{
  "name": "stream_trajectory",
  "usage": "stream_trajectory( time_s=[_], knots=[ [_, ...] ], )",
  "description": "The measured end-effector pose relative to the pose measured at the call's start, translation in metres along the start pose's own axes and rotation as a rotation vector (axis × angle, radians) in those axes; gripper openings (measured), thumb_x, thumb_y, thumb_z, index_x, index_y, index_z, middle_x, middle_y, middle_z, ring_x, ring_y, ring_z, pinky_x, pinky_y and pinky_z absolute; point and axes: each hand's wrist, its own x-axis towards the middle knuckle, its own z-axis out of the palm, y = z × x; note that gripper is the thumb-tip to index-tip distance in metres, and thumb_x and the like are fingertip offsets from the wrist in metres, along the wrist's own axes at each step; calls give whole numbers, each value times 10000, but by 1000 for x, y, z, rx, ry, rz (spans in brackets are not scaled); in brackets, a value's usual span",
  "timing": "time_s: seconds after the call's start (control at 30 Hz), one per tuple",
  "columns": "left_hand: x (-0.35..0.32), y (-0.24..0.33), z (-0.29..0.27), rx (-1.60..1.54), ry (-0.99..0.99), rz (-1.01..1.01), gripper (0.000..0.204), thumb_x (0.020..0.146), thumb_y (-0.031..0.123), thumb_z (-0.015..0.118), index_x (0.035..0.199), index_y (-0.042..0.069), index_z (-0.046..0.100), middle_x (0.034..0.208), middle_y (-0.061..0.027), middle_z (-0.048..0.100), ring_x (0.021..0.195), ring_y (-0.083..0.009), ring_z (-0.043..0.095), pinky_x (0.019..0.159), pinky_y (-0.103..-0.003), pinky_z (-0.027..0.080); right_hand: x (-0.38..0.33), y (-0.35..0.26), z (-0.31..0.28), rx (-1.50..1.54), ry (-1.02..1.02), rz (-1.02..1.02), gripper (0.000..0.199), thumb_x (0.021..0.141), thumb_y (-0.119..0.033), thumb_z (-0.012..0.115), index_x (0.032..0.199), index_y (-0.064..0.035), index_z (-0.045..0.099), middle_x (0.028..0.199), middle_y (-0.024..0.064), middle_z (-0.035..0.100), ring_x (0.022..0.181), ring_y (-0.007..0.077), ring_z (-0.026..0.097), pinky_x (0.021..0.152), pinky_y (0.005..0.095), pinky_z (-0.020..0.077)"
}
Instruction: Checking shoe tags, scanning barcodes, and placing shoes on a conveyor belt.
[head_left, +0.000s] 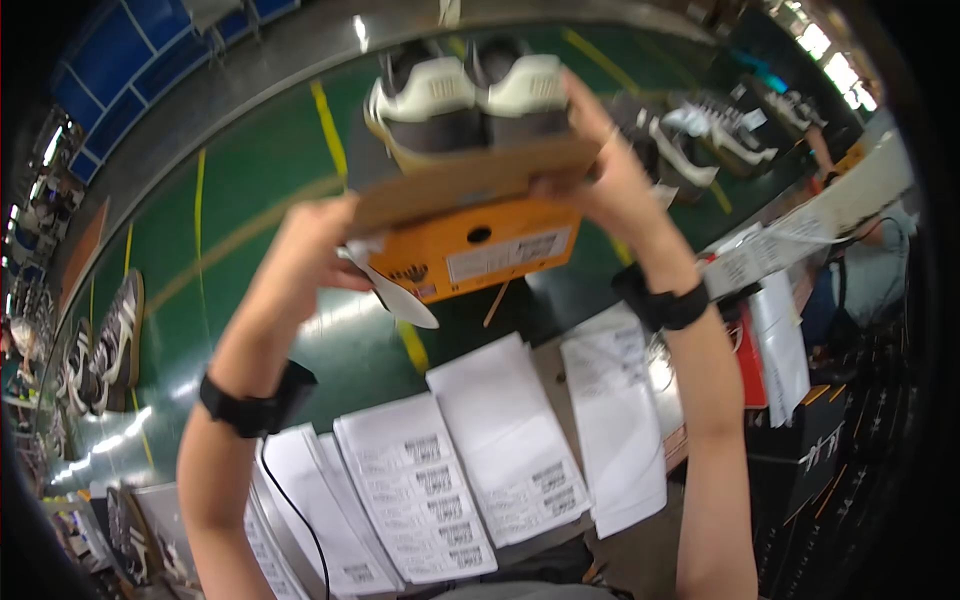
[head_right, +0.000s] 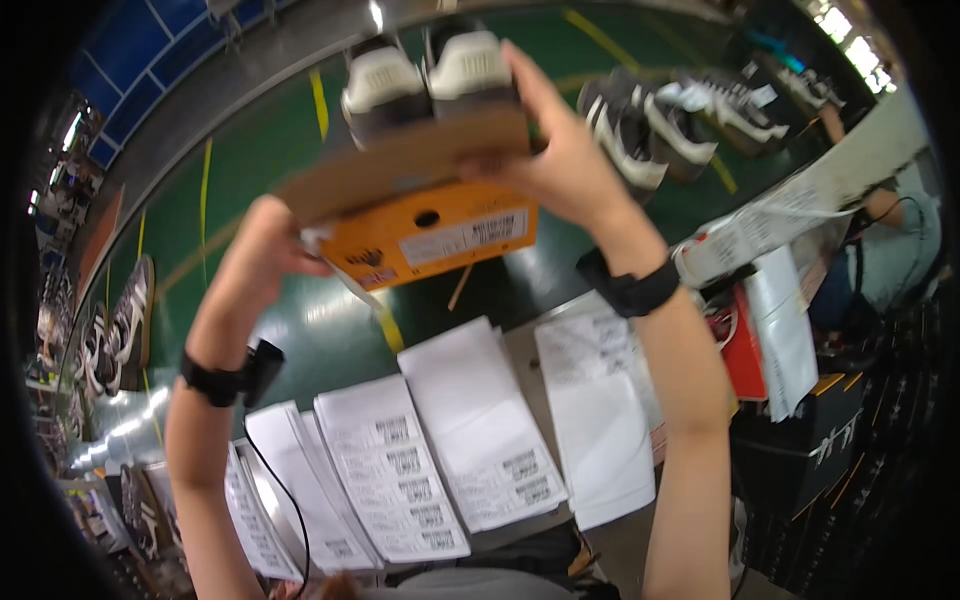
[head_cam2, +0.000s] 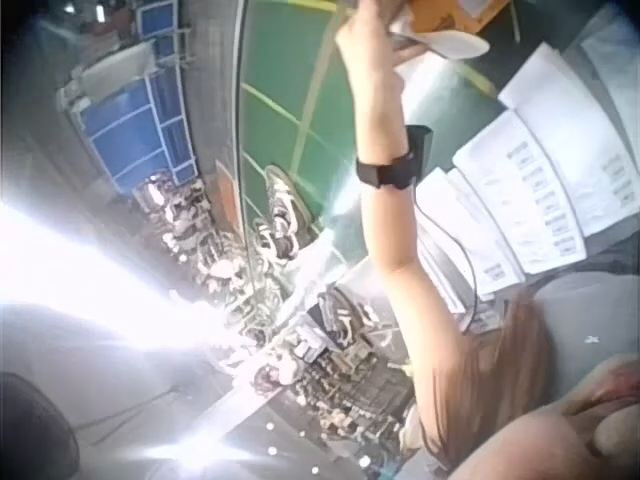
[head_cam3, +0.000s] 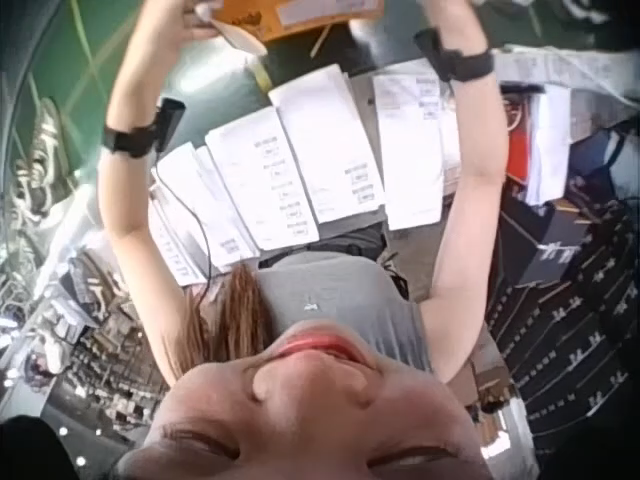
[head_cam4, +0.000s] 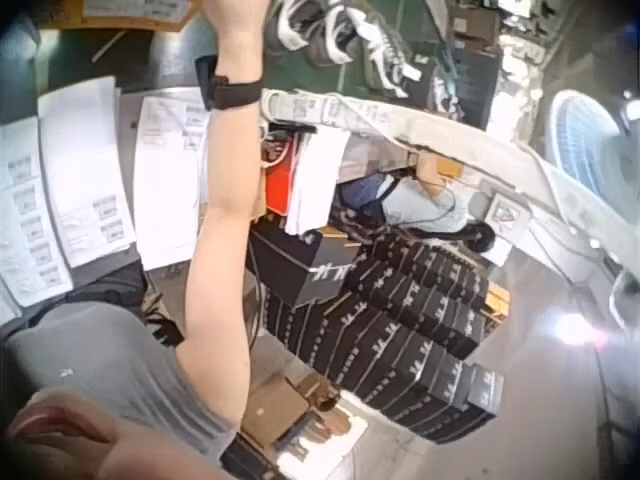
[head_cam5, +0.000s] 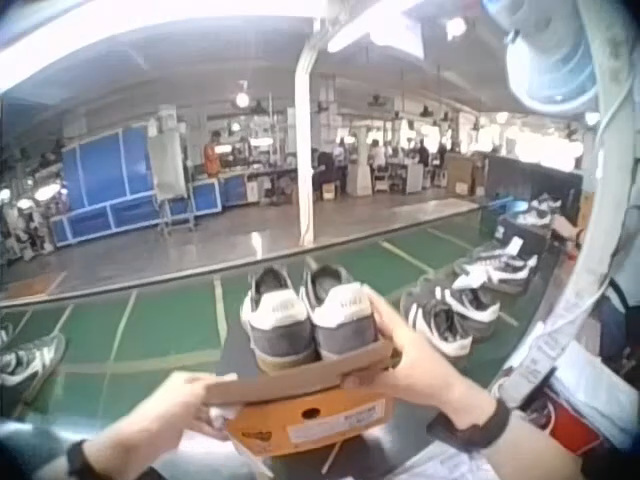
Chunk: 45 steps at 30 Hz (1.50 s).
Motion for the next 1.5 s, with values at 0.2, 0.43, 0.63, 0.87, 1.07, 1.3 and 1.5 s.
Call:
stream_trajectory(
  time_s=[0.2, 0.43, 0.63, 0.87, 1.07, 1.3, 1.5],
  knots=[
    [-4, -37, 35, -113, -263, -134, 525, 954, 440, 613, 1114, -58, 659, 1033, -143, 690, 995, -268, 690, 779, -371, 558, -40, 0, -25, -936, -228, 355, 759, 689, -139, 732, 1391, -57, 458, 1143, 214, 658, 991, 400, 652, 821, 482, 541],
    [-149, -21, 17, 1341, -575, 357, 654, 884, 593, 576, 881, -54, 674, 710, -251, 653, 722, -409, 672, 674, -480, 543, -163, -105, -18, -928, -768, 541, 645, 805, -466, 726, 1319, -107, 577, 1029, 193, 702, 913, 375, 682, 808, 444, 544],
    [-226, -81, 1, 1532, -893, 46, 712, 909, 607, 530, 1073, -78, 633, 1011, -309, 649, 906, -440, 667, 792, -470, 555, -225, -124, 15, -754, -1123, 423, 574, 821, -426, 717, 1280, -101, 600, 985, 195, 704, 901, 394, 675, 779, 461, 543],
    [-217, -88, -55, 1141, -608, 44, 794, 881, 641, 561, 1429, 72, 481, 1325, -269, 565, 1190, -412, 572, 1029, -416, 443, -227, -126, 93, -876, -673, 148, 499, 819, -362, 724, 1165, -32, 579, 825, 213, 676, 828, 391, 678, 701, 448, 544],
    [-194, -59, -134, 1018, -208, -208, 782, 845, 638, 597, 1350, 42, 562, 1287, -237, 608, 1210, -383, 572, 1028, -410, 450, -241, -105, 137, -826, -944, 332, 517, 836, -298, 669, 1250, -9, 556, 951, 263, 685, 797, 395, 679, 706, 462, 538],
    [-128, -211, -300, 1058, 735, -490, 1031, 739, 433, 748, 1530, 58, 202, 1400, -573, -32, 1234, -703, 351, 1004, -679, 361, -249, -110, 154, -891, -886, 183, 616, 610, -169, 711, 1193, -2, 598, 725, 222, 629, 737, 374, 651, 680, 476, 515],
    [-119, -219, -372, 1027, 707, -604, 1002, 725, 439, 761, 1503, 65, 253, 1417, -528, 3, 1253, -667, 346, 990, -691, 364, -219, -134, 132, -686, -645, 136, 608, 630, -113, 684, 1184, 106, 564, 735, 218, 648, 634, 364, 643, 596, 458, 525]
  ],
)
